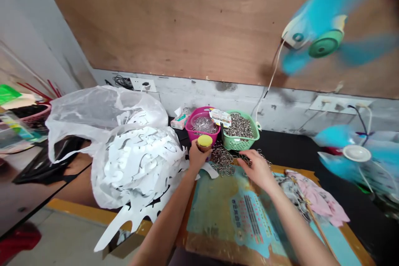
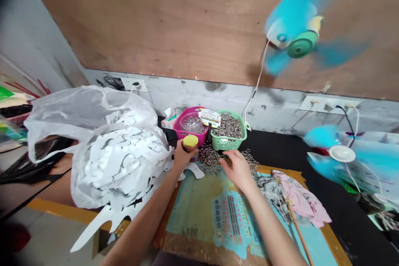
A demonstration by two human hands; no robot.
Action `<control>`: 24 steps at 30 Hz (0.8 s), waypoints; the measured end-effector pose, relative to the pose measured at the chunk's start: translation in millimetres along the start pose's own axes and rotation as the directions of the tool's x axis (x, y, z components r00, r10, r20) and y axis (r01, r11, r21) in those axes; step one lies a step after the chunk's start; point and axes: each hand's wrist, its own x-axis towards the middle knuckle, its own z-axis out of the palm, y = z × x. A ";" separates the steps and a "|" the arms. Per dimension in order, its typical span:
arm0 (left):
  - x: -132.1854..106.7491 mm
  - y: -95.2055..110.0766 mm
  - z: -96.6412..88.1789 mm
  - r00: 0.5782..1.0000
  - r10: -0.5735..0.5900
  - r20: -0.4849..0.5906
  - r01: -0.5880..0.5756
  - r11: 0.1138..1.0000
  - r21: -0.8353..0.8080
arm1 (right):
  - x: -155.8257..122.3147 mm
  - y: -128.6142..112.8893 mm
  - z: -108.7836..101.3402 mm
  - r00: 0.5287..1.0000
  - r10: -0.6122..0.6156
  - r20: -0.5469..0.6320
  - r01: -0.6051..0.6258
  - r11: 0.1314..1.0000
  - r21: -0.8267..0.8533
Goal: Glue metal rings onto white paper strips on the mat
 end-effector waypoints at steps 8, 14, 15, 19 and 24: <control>-4.2 -4.6 -0.7 0.986 -0.002 -0.166 0.024 0.990 0.136 | 94.3 -64.1 89.5 0.993 -0.118 0.001 0.117 0.984 0.134; -8.2 -9.5 1.6 0.981 0.056 -0.186 -0.025 0.986 0.165 | 111.2 -67.2 108.5 0.993 -0.111 0.029 0.107 0.989 0.105; -9.4 -9.4 2.2 0.980 0.064 -0.191 -0.032 0.985 0.169 | 110.4 -66.5 108.4 0.993 -0.117 0.025 0.114 0.988 0.103; -13.6 -6.7 4.1 0.976 0.089 -0.201 -0.051 0.981 0.186 | 105.8 -64.0 108.6 0.990 -0.137 -0.011 0.138 0.986 0.094; -18.7 1.6 6.9 0.971 0.091 -0.222 -0.036 0.970 0.239 | 101.2 -64.3 118.4 0.986 -0.032 -0.164 0.044 0.996 0.074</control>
